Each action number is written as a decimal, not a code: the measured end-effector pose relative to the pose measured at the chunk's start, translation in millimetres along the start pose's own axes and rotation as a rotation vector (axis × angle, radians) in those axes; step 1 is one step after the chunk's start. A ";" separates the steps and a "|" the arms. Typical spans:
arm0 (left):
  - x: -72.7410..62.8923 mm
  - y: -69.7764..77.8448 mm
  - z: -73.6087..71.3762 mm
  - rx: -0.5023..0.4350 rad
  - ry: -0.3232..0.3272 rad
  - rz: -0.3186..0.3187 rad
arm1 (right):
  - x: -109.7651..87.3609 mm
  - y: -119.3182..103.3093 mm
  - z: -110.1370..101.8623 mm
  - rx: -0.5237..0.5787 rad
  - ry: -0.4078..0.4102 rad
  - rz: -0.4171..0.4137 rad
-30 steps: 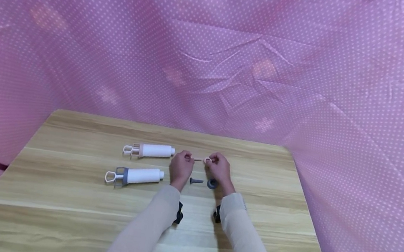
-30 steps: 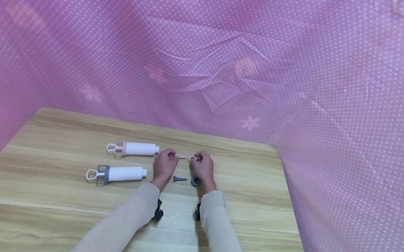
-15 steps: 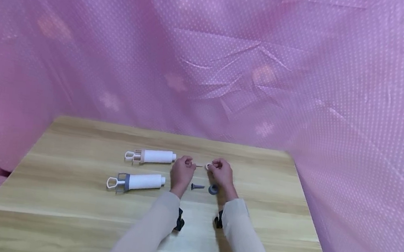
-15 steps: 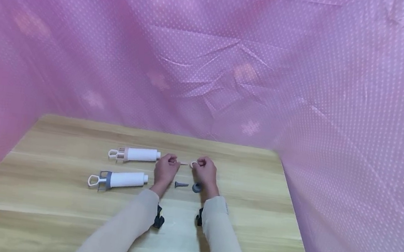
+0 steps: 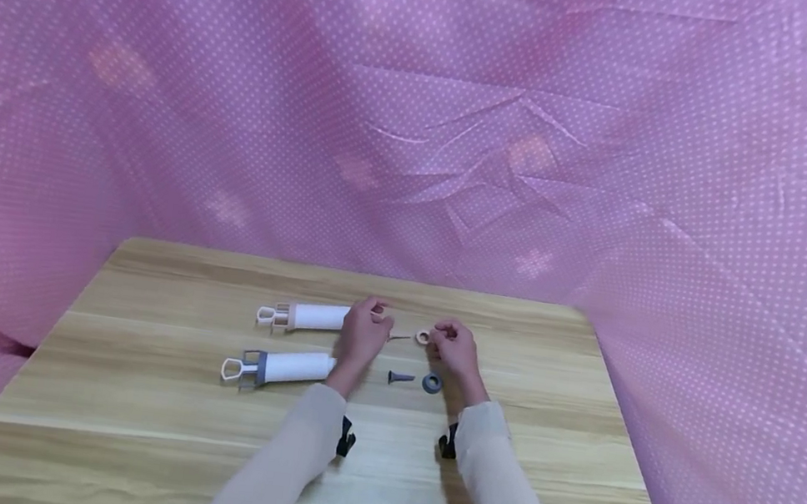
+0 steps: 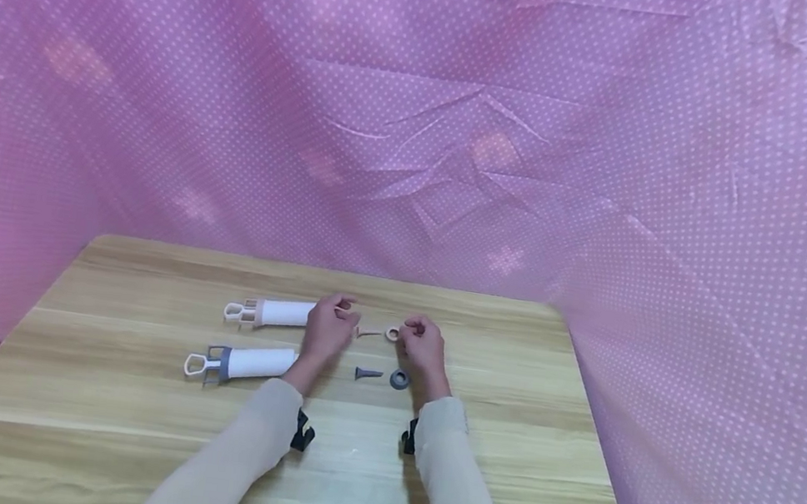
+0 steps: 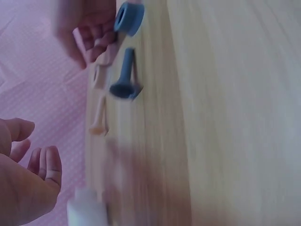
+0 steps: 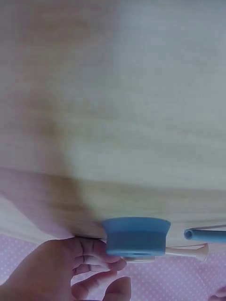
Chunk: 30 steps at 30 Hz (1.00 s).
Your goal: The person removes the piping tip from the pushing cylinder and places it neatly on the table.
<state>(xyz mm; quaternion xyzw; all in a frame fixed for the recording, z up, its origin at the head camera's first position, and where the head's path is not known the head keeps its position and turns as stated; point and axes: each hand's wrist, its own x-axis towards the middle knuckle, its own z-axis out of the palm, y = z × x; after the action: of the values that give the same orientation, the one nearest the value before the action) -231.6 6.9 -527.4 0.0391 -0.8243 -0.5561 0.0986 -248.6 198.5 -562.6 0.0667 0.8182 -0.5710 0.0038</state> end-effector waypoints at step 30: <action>-35.3 -30.3 -90.7 0.128 0.149 0.202 | -36.4 -13.7 3.5 -0.063 -0.002 -0.220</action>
<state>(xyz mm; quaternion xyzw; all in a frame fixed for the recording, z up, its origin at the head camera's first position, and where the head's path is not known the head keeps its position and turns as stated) -179.7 -80.9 -526.8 0.0033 -0.8483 -0.4852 0.2122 -214.3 186.7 -548.0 -0.0243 0.8381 -0.5421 -0.0562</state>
